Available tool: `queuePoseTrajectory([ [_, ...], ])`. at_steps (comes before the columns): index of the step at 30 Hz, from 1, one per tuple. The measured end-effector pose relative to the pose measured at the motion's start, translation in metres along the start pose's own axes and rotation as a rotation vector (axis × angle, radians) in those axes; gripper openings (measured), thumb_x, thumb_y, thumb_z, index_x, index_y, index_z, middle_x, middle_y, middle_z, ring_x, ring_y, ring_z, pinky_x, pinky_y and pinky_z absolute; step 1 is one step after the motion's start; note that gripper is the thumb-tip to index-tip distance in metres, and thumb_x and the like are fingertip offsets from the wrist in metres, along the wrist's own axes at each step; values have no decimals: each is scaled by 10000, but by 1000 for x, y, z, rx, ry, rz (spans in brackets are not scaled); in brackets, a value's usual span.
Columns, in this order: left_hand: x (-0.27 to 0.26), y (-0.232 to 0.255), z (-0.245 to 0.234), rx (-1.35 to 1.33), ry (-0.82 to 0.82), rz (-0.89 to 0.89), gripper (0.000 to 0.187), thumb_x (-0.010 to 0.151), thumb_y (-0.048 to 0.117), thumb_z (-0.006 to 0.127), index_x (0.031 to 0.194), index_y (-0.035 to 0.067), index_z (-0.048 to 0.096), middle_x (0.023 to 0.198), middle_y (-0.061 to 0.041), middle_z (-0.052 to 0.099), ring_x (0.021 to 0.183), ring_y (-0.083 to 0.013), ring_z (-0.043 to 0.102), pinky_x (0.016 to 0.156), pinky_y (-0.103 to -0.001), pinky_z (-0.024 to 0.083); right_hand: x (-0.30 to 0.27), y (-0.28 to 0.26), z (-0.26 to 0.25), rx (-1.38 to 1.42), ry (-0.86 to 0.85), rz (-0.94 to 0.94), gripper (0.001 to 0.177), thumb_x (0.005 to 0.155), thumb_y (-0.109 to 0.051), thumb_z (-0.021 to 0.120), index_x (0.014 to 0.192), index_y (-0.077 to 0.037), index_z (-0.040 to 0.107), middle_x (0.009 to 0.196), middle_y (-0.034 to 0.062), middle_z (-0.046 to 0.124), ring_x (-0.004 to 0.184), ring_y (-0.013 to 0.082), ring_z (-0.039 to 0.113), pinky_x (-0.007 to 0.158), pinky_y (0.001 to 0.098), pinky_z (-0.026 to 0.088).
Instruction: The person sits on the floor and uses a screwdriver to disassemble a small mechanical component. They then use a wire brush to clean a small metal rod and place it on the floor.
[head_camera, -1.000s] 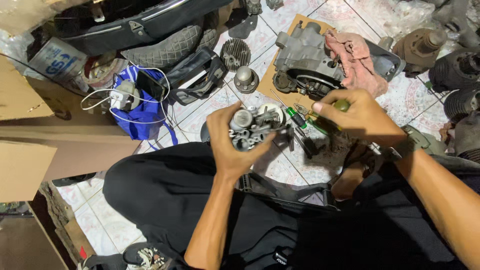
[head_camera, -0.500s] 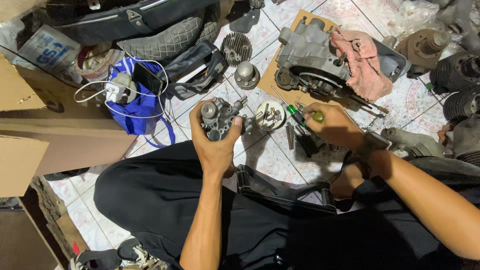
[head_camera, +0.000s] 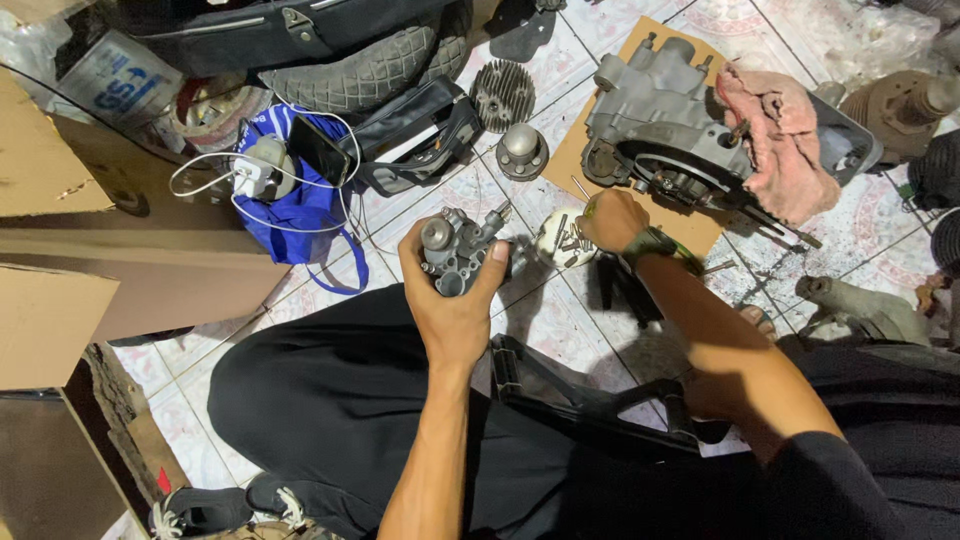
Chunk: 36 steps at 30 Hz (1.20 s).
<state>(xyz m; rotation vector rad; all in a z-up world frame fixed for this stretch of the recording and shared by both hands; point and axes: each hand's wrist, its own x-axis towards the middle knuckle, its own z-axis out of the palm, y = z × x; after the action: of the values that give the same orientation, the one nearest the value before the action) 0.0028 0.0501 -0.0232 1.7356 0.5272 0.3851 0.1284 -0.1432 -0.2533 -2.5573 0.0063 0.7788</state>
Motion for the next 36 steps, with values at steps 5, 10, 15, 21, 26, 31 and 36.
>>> queuePoseTrajectory([
  [5,0,4,4,-9,8,-16,683,650,274,857,1193,57,504,1036,-150,555,1008,-233,532,938,-408,422,-21,-43,-21,-31,-84,126,257,746,-281,658,910,-96,724,913,206,682,913,392,663,751,484,527],
  [10,-1,7,4,-17,0,-29,699,621,274,870,1187,64,517,1028,-131,563,996,-218,537,933,-392,430,-24,-53,-20,-52,-50,233,253,764,-235,642,956,-89,716,958,208,685,958,385,656,790,470,517],
  [15,-3,6,7,-47,-17,-45,712,599,264,876,1180,53,524,1019,-130,568,981,-216,536,922,-391,436,-27,-57,-24,0,-48,285,353,764,-295,662,1029,-65,693,1058,198,666,1034,378,627,854,478,498],
  [21,-5,8,7,-50,-37,-51,730,600,271,877,1189,48,509,1027,-140,562,985,-224,536,925,-400,438,-12,-25,-10,113,21,236,310,813,-272,625,1027,-61,701,1000,201,680,1001,376,639,831,456,512],
  [26,-5,6,8,-57,-40,-36,732,610,280,874,1196,48,502,1039,-149,557,994,-236,539,925,-413,438,-43,-50,-40,221,108,144,326,823,-276,622,1032,-35,689,967,218,674,997,394,632,824,479,505],
  [31,-4,5,7,-59,-31,-10,741,604,289,880,1193,50,500,1037,-154,558,999,-242,556,927,-412,446,-83,-57,-56,-121,553,-417,201,823,-262,609,833,-62,602,865,98,525,610,362,628,591,477,532],
  [36,-4,6,6,-20,-58,24,768,588,286,887,1196,37,489,1033,-175,555,994,-270,567,929,-414,445,-131,-69,-112,-624,983,-1021,149,880,-193,518,764,-106,550,755,19,437,460,178,502,539,297,411],
])
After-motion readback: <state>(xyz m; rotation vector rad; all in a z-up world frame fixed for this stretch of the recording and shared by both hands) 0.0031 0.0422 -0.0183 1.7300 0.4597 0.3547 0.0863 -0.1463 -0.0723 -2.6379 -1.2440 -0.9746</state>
